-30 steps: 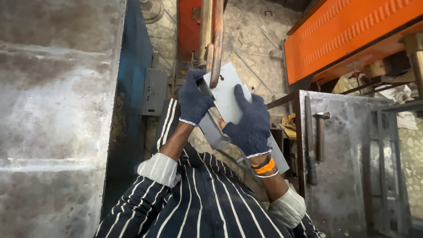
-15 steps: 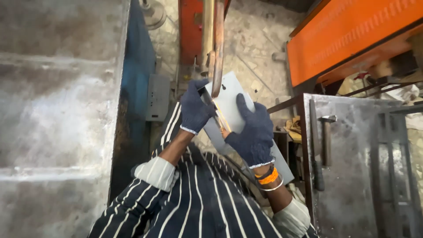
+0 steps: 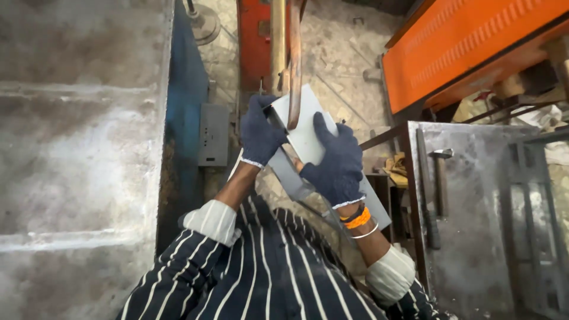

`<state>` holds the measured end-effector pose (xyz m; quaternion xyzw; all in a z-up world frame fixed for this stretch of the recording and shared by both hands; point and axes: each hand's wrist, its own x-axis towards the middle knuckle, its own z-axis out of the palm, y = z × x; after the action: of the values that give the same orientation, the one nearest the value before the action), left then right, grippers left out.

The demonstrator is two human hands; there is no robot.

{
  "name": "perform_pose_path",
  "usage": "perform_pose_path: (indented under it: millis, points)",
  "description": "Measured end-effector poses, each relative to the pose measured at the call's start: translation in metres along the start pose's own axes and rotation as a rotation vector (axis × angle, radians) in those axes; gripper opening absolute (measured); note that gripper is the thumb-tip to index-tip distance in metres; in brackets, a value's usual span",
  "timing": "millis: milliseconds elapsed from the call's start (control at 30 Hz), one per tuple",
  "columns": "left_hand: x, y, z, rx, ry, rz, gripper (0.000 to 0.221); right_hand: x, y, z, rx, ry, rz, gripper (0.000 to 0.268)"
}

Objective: The recorder assembles sheet metal enclosure components using a spot welding machine and files the edges for alignment.

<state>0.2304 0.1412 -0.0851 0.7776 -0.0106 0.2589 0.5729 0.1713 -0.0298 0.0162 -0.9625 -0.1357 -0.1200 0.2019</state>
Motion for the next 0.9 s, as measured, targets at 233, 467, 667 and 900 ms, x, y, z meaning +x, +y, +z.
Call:
perform_pose_path:
  millis: [233,467,667,900]
  points:
    - [-0.004,-0.006,-0.001,0.003,-0.007,0.022,0.07,0.001,0.007,-0.015,0.041,0.055,-0.032,0.095]
    - [-0.039,0.014,0.004,-0.021,-0.129,0.122,0.09,-0.004,0.043,-0.029,0.053,-0.067,-0.136,0.093]
    - [-0.056,0.01,0.021,0.023,0.008,0.031,0.092,0.01,0.063,-0.032,-0.007,-0.121,-0.287,0.094]
    - [-0.059,0.026,0.016,-0.019,0.029,0.027,0.085,0.011,0.065,-0.032,0.015,-0.114,-0.324,0.093]
